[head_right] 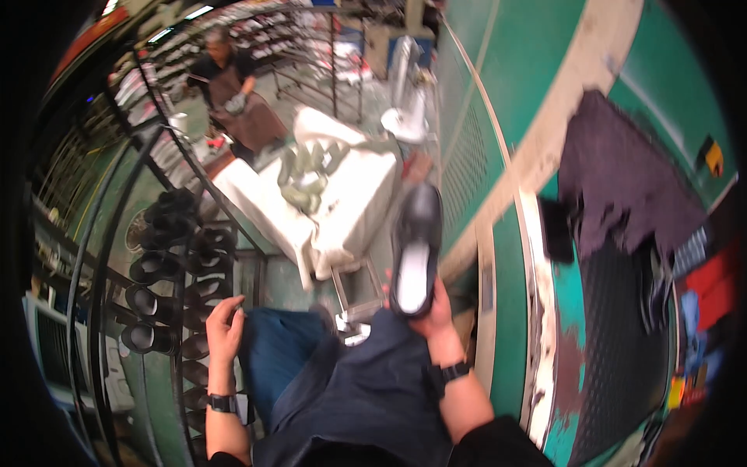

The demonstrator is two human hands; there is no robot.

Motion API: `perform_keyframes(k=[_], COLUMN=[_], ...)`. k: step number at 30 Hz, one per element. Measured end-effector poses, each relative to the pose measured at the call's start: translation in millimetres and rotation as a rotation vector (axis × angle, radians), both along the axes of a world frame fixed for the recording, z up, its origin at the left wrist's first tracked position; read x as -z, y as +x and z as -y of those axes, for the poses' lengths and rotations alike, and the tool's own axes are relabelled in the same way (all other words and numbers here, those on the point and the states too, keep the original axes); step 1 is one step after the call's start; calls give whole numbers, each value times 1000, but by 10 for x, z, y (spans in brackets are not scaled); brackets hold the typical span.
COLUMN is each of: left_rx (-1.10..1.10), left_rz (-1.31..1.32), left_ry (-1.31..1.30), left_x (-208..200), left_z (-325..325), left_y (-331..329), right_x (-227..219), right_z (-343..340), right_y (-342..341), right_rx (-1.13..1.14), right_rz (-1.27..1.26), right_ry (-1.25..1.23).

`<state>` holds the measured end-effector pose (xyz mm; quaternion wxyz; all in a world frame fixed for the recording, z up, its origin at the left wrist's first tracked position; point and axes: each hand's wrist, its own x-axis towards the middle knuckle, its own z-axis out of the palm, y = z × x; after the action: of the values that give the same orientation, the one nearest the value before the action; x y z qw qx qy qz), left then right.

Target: Fitting shoe uppers onto lasts and soles in a manufacturing setting.

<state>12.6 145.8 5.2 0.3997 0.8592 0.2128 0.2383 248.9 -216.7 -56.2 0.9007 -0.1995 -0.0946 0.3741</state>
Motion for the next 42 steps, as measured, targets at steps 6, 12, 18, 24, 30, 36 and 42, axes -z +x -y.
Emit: perform_keyframes(k=[6,12,18,24,30,36,42], left_rx=[170,207,-179,-863,-675,85,441], left_rz=[47,11,120,-339,-128,105,341], left_ry=[-50,170,618,534,567,40,-1018], left_x=[46,-193,-192,273,87,-452,-271], left_z=[306,367,-131,-924,-558,388,870], left_y=[132,35,-487,-1697,-1180,-362,-72], right_x=[-175,-18,-121,-171,-242,-549,-364], right_z=[-212,-352,-95,-299,-200,-707,-1141], right_y=[65,-79,-208,-201,-152,-439,-992], right_rx=[-54,-12,-24,-65,-52,-168,-398], right_rz=[81,125,129,93,261,210,192], right_ry=[3,-249,-115,-70,-94,-160,-239])
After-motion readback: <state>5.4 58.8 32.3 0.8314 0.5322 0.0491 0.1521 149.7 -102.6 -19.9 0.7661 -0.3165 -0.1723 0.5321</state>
